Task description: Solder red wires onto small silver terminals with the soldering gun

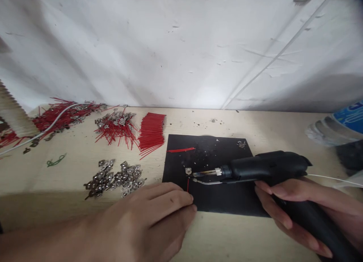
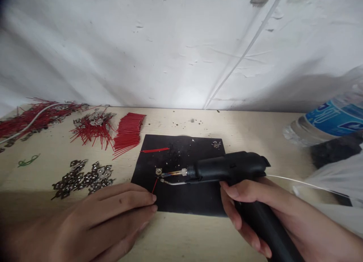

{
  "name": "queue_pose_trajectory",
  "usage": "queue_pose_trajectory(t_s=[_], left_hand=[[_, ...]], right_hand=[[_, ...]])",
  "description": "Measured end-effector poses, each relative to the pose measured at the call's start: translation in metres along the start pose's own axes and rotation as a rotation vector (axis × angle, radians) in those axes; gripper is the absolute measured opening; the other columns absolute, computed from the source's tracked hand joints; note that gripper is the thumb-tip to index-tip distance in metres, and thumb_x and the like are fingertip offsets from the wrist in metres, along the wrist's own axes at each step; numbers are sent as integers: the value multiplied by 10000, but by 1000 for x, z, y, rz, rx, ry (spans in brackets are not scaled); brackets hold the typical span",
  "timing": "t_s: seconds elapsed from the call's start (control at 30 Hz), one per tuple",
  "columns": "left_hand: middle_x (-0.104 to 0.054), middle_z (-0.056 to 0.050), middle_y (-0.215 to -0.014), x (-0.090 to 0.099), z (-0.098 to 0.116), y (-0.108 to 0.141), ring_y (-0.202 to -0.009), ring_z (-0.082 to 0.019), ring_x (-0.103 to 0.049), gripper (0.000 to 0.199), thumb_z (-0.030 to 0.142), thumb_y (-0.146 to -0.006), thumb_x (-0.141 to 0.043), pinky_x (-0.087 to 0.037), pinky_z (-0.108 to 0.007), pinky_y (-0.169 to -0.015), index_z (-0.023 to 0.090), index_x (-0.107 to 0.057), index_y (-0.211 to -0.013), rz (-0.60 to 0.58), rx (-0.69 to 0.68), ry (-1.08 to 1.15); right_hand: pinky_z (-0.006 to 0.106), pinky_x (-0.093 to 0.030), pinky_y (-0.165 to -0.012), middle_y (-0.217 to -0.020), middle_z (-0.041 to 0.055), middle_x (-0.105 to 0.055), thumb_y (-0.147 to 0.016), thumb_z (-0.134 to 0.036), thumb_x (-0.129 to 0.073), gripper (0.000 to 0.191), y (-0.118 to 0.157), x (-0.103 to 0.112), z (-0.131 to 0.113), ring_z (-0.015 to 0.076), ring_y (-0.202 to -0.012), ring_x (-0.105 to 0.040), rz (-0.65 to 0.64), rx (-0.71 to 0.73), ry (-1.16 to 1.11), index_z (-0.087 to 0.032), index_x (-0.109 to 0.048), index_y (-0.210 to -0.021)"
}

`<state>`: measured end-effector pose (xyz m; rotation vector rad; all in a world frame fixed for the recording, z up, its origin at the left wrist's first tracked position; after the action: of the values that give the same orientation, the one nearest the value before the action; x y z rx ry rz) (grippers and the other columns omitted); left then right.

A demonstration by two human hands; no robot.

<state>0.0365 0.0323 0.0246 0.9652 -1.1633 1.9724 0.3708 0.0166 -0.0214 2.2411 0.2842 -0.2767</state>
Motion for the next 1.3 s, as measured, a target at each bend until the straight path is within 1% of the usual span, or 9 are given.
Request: queue_pose_trajectory(t_s=[0.1,0.23,0.37,0.67,0.83,1.03,1.13,1.23,1.3], left_hand=[[-958,-128,-1202,0,-1,2,-1047,-223,-942,348,80,-1295,-595,-826,-288,-961,72,-934,-1219,5,-1,4],[-948,-156,-1217,-2,-2,5,-1046,-246,-929,266,75,-1257,-656,-834,-314,-965,50,-920,-1240,33,-16,16],[-937,-165,-1168,-2,-2,6,-1017,-254,-920,221,25,-1191,-681,-836,-319,-931,46,-899,-1220,72,-35,6],[-942,-153,-1184,-2,-1,9,-1028,-265,-928,223,-19,-1101,-713,-846,-338,-924,94,-894,-1165,57,-15,37],[-933,-148,-1163,-3,0,7,-987,-249,-908,219,2,-1138,-691,-825,-321,-888,96,-889,-1141,59,-20,44],[-930,-181,-1156,-2,0,9,-1013,-265,-918,205,-13,-1103,-718,-841,-329,-927,67,-882,-1196,88,-38,17],[-931,-175,-1176,-5,-2,2,-1044,-276,-926,123,134,-1139,-867,-865,-345,-961,133,-898,-1259,106,-14,56],[-930,-194,-1250,-8,-4,-15,-1129,-317,-932,283,431,-1140,-1002,-888,-398,-980,212,-919,-1299,137,15,80],[-927,-209,-1281,-10,-5,-26,-1167,-329,-932,350,510,-1140,-1000,-894,-412,-993,212,-924,-1308,147,26,97]], right_hand=[[129,-507,-419,-707,-21,-780,-733,-731,-1256,696,0,-1,-1,63,-416,-566,1,-7,-33,-209,-836,-922],[140,-477,-415,-659,14,-711,-781,-675,-1238,655,-1,-5,0,75,-433,-573,-14,-3,-136,-145,-853,-761],[158,-508,-403,-640,18,-724,-743,-553,-1270,563,0,-6,1,92,-427,-559,-5,-1,-205,-150,-877,-765],[145,-517,-431,-675,-1,-716,-719,-665,-1274,679,2,-3,0,68,-444,-592,0,-73,-115,-137,-849,-748],[145,-456,-415,-680,5,-680,-713,-711,-1239,734,1,-4,2,63,-412,-577,28,-72,-66,-108,-822,-703],[155,-465,-394,-644,12,-698,-616,-656,-1289,694,1,-7,0,81,-410,-548,95,-49,-112,-129,-850,-721],[164,-469,-392,-642,20,-708,-596,-668,-1296,702,3,-6,0,98,-395,-574,122,-61,-110,-119,-897,-778],[171,-475,-399,-645,21,-704,-571,-691,-1293,714,3,-5,1,101,-400,-575,136,-66,-96,-130,-902,-775],[171,-474,-406,-627,18,-695,-554,-681,-1297,697,3,-7,1,98,-417,-558,131,-65,-99,-149,-894,-754]])
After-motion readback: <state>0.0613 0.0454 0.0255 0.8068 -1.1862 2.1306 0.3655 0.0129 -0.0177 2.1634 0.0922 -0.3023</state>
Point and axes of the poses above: each hand's wrist, its own y-axis away from the middle knuckle, its own x-axis out of the back of the hand, z = x × y, the point moved 4 cm from there along -y, towards the middle knuckle
